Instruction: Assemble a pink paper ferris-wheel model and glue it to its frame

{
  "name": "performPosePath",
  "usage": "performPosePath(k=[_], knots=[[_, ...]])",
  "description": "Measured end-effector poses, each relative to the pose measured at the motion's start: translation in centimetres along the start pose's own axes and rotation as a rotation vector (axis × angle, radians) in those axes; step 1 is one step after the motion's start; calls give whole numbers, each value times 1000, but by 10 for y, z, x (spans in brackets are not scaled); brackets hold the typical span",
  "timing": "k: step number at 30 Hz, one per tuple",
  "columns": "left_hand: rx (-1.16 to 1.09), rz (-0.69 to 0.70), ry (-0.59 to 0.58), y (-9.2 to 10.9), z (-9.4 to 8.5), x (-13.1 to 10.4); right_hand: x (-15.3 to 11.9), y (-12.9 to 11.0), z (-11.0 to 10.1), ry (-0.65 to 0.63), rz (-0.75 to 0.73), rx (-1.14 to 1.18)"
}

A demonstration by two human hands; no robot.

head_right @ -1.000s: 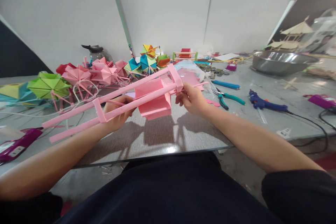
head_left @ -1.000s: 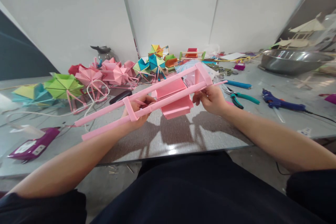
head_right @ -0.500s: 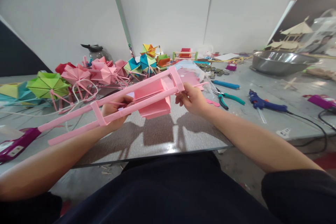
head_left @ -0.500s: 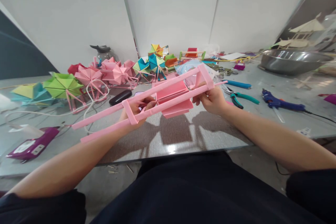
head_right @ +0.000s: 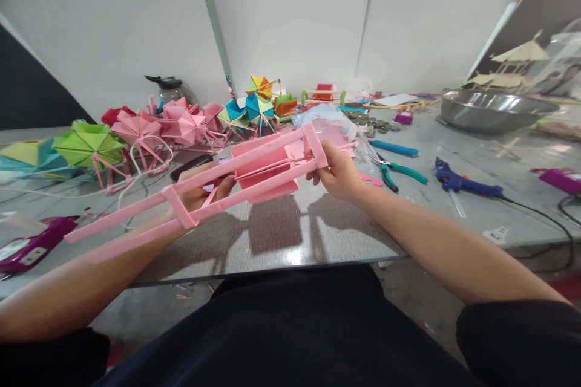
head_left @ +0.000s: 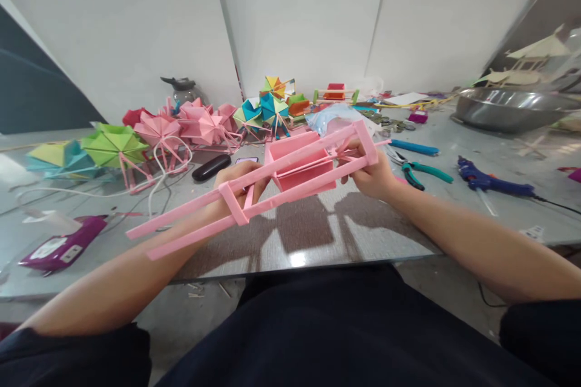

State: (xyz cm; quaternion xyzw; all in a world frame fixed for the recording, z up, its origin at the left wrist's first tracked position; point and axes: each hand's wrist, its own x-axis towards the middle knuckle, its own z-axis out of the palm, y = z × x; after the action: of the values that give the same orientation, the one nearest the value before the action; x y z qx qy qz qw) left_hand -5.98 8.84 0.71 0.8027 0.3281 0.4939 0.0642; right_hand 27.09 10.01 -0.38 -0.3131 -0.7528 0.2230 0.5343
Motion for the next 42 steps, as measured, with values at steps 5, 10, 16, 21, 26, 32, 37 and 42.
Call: performPosePath(k=[5, 10, 16, 21, 26, 32, 37, 42], knots=[[96, 134, 9, 12, -6, -2, -1, 3, 0, 5, 28, -13], [148, 252, 20, 12, -8, -3, -2, 13, 1, -8, 99, 12], [135, 252, 45, 13, -7, 0, -2, 11, -2, -15, 48, 14], [144, 253, 47, 13, -7, 0, -1, 8, -1, -3, 52, -9], [155, 242, 46, 13, -7, 1, -2, 8, -1, 18, 53, -32], [147, 245, 66, 12, -7, 2, -2, 5, -2, 7, 22, -36], [151, 253, 56, 11, -7, 1, -1, 7, -3, 13, 20, -45], [151, 219, 52, 12, -7, 0, -2, 5, -2, 19, 53, -53]])
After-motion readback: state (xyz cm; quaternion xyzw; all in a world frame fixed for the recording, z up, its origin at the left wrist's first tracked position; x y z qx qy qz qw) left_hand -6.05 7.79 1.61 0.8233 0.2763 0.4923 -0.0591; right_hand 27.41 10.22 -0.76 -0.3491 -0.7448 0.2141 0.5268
